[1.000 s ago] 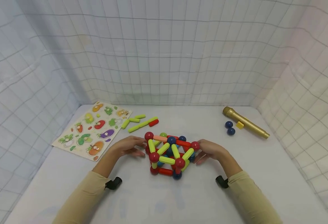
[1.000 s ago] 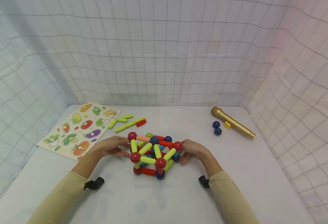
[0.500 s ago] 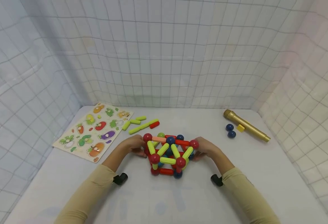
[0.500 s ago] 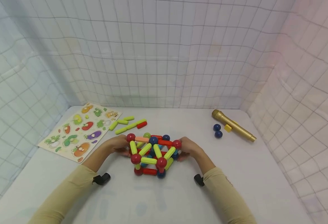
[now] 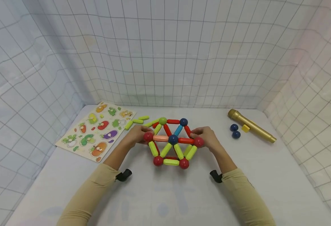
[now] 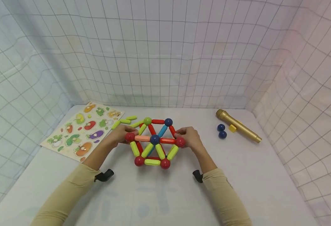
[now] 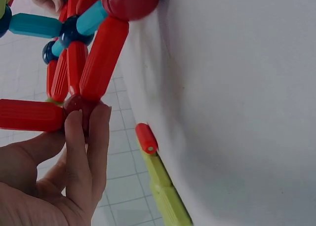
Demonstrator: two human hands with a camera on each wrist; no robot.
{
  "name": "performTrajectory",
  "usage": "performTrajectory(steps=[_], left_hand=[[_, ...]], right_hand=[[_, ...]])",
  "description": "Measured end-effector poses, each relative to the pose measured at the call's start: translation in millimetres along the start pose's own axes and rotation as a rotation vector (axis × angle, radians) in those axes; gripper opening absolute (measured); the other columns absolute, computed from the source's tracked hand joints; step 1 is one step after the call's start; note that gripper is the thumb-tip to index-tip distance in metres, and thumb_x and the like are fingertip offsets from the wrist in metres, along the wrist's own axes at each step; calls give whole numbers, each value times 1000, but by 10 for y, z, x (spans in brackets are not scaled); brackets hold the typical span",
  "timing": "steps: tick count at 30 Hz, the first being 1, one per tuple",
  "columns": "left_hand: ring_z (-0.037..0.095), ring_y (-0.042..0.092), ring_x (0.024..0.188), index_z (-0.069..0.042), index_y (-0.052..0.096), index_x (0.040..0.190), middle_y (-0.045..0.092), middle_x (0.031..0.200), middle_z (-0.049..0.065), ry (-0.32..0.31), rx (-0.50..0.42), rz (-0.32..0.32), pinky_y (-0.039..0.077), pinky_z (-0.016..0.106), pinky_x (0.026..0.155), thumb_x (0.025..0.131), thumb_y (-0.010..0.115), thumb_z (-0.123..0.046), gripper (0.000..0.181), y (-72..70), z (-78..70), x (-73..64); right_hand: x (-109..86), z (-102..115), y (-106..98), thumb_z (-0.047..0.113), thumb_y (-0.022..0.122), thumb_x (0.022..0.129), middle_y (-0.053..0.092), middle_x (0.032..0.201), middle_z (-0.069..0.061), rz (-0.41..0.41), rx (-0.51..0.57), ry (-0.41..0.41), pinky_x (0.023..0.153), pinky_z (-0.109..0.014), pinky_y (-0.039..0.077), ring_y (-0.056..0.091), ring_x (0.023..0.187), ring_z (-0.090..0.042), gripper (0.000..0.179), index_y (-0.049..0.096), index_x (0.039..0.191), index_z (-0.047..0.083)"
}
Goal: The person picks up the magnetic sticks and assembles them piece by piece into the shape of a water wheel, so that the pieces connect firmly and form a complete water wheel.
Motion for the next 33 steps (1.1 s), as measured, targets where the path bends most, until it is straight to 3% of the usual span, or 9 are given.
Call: performTrajectory(steps=[3,6,12,16,21,29,33], left_hand=[[14,64,81,0,64,125,63,121,18,27,33,-52,57,25,72,96,62,-24,38,-2,-47,-52],[19,61,90,-3,64,124,63,121,17,72,79,-116,55,25,75,95,62,-27,37,-7,-95,-118],[17,70,78,-3,65,118,64,115,18,198,67,-205,59,29,71,95,64,-18,28,29,-107,-321],[20,70,83,-6,64,117,62,118,15,218,86,-226,60,30,73,94,64,-14,25,70,-77,-421],[25,69,91,-6,64,117,60,119,15,210,97,-241,60,31,74,94,64,-13,24,100,-63,-458],[22,68,83,-7,67,113,63,115,15,199,120,-312,59,27,67,93,65,-12,21,139,-26,-468],[22,69,82,-8,68,113,64,114,15,211,108,-333,59,28,67,93,65,-14,21,144,-20,-479]], right_hand=[[-9,25,-18,24,63,95,67,113,-18,-53,-37,-39,68,-27,55,62,89,-25,35,65,122,3],[-31,48,-26,25,63,95,68,116,-16,-123,-83,-131,73,-32,57,64,95,-29,34,66,123,5],[-212,62,21,21,63,95,69,112,-13,-282,-76,-331,76,-36,58,66,96,-29,30,67,121,7],[-327,40,58,17,65,93,69,110,-10,-346,-42,-415,75,-32,55,64,98,-26,26,68,118,7],[-371,27,82,18,66,92,69,110,-9,-373,-26,-433,76,-33,54,64,98,-26,26,69,116,8],[-403,13,110,17,68,91,69,111,-10,-369,-13,-413,77,-33,53,64,98,-27,26,69,116,6],[-409,18,100,17,68,91,69,111,-10,-363,-30,-440,79,-36,53,64,97,-27,27,69,116,6]])
Point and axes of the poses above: each hand's wrist, its own x-axis towards the middle knuckle, its own y-axis out of the palm, z = x × y, the point moved 3 cm from there along x, towards the middle knuckle
